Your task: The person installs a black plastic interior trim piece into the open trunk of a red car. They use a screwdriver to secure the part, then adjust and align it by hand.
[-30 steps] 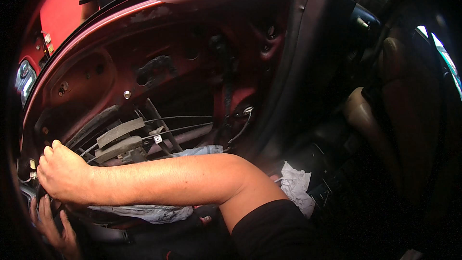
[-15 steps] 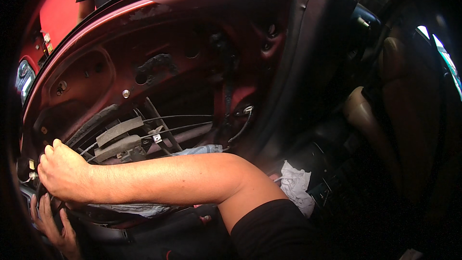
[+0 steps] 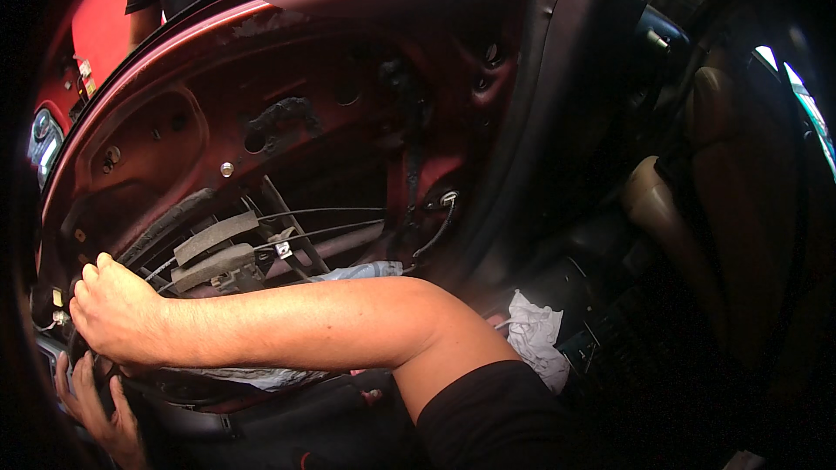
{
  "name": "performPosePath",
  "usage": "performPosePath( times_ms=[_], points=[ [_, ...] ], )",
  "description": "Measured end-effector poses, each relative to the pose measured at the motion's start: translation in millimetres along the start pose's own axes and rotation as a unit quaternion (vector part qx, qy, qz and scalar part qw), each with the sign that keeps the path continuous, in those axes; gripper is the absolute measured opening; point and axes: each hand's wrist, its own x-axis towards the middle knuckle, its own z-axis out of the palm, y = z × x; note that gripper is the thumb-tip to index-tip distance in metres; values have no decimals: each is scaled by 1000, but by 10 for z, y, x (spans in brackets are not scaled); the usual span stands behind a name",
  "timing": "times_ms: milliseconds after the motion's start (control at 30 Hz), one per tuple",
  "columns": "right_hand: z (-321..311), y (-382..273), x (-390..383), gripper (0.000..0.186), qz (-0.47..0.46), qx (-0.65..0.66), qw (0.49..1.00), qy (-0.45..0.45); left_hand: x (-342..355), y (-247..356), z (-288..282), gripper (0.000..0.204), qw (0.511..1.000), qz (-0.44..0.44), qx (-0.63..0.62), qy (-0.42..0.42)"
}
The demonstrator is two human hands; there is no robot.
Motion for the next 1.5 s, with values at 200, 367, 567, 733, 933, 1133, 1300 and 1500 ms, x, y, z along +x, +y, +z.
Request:
performPosePath(
  times_ms=[200, 367, 567, 733, 933, 1133, 1300, 1500],
  points=[
    [99, -73, -32, 53, 8, -5, 999, 46, -69, -16, -43, 33, 998, -20, 50, -40],
    [297, -144, -88, 48, 0, -10, 1000, 25, -65, 132, -62, 33, 971, -34, 197, -131],
    [384, -139, -76, 49, -3, 0, 999, -34, -98, 293, 79, 22, 978, -164, 44, -125],
    [454, -42, 9, 39, 29, 21, 999, 20, -76, 202, 287, 17, 988, -130, 58, -64],
    [254, 37, -87, 62, 30, 39, 999, 20, 26, 323, 335, 22, 988, -126, 83, -42],
    [223, -80, -35, 62, 16, 33, 999, -8, -34, 296, 280, 24, 987, -137, 79, -13],
    [281, -131, -98, 50, 8, -19, 1000, 24, -86, 344, 249, 29, 986, -159, 39, -12],
    [189, -240, -194, 54, 8, -17, 999, 48, -221, 377, 113, 26, 988, -153, 10, -34]
  ],
)
